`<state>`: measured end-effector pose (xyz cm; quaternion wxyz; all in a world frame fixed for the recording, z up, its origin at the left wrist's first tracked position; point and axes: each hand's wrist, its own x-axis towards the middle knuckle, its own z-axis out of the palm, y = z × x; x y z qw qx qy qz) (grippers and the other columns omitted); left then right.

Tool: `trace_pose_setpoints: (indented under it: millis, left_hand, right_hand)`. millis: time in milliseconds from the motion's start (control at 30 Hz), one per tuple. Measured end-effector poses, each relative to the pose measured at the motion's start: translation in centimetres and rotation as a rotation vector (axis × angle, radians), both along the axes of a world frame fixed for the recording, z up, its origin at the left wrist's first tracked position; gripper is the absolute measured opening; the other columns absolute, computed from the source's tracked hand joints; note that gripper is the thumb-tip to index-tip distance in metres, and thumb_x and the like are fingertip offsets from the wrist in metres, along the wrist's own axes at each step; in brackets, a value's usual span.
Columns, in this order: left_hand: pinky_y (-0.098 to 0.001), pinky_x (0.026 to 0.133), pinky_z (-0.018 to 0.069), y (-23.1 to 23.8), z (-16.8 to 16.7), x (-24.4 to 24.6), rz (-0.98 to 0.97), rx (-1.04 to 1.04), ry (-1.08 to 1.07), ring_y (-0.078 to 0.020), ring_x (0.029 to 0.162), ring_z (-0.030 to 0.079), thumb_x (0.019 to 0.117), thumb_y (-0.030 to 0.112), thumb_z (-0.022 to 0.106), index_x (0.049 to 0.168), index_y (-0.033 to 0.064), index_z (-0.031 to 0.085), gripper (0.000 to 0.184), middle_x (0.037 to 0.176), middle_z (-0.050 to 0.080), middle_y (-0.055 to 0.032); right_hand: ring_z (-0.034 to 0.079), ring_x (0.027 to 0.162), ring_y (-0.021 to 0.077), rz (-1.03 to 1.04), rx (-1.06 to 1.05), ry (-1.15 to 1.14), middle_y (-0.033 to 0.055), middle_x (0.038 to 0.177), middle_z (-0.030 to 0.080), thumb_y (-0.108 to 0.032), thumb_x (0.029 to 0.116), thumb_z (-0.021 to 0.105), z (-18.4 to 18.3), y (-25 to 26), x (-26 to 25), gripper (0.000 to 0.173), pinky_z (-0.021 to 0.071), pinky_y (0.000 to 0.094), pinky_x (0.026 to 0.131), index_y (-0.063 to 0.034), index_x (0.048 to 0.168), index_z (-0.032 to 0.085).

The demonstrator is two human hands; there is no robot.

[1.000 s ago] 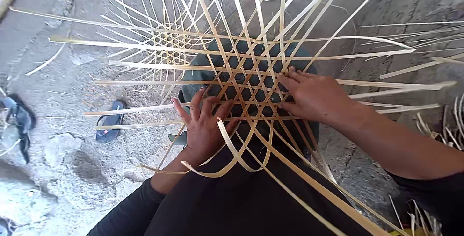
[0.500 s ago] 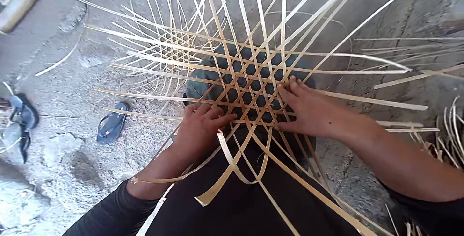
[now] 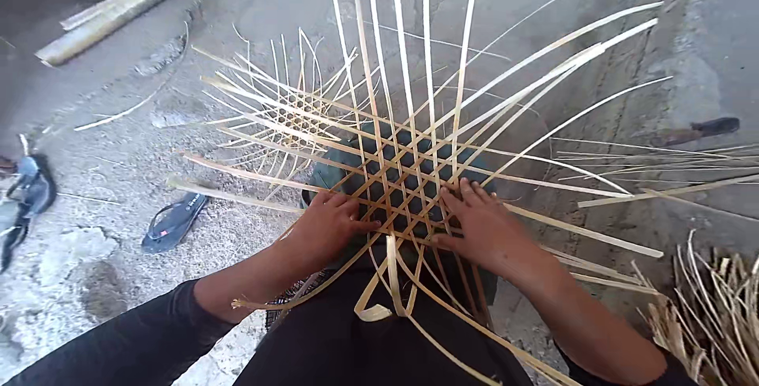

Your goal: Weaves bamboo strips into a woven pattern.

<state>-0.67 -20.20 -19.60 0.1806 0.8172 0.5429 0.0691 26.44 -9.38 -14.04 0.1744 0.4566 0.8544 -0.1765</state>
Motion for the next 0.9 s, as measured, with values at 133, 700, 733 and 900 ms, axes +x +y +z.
trace_pose_setpoints:
  millis: [133, 700, 733, 900]
  left_hand:
    - [-0.0597, 0.077, 0.0523, -1.6, -0.1, 0.7, -0.069, 0.052, 0.099, -0.0446, 0.099, 0.064, 0.0935, -0.003, 0.058, 0.143, 0.0263, 0.06, 0.058, 0.106, 0.065, -0.0219]
    - [-0.0727, 0.108, 0.0295, 14.3, -1.3, 4.1, 0.358, 0.42, -0.101, -0.0425, 0.135, 0.048, 0.0953, 0.029, 0.066, 0.13, 0.0315, 0.07, 0.035, 0.128, 0.067, -0.0109]
    - [-0.0745, 0.109, 0.026, 14.0, -1.9, 4.4, 0.353, 0.45, -0.104, -0.0426, 0.138, 0.045, 0.0956, 0.03, 0.064, 0.129, 0.0332, 0.071, 0.034, 0.13, 0.066, -0.0097]
    - [-0.0809, 0.109, 0.0175, 13.6, -4.0, 3.9, 0.357, 0.588, -0.159, -0.044, 0.139, 0.044, 0.0903, 0.029, 0.065, 0.124, 0.0308, 0.074, 0.035, 0.131, 0.065, -0.0097]
  right_hand:
    - [0.029, 0.152, 0.0462, 0.037, 0.415, 0.408, 0.0263, 0.16, 0.038, -0.054, 0.1024, 0.05, -2.4, -0.6, -1.6, 0.071, 0.0228, 0.071, 0.119, -0.0043, 0.153, 0.048]
    - [0.041, 0.147, 0.0386, -0.003, 0.375, 0.39, 0.0113, 0.159, 0.045, -0.068, 0.0997, 0.042, -6.8, -1.2, -2.9, 0.068, 0.0282, 0.0736, 0.112, -0.0234, 0.149, 0.054]
    - [0.049, 0.139, 0.0368, -0.022, 0.398, 0.446, 0.0107, 0.151, 0.054, -0.066, 0.1006, 0.043, -6.4, -0.5, -2.6, 0.063, 0.0353, 0.0697, 0.109, -0.0229, 0.143, 0.06]
    - [0.067, 0.105, 0.0344, -0.19, 0.535, 0.67, 0.0133, 0.109, 0.072, -0.039, 0.1042, 0.053, -6.7, 3.8, -3.0, 0.042, 0.0517, 0.0564, 0.09, -0.0101, 0.131, 0.068]
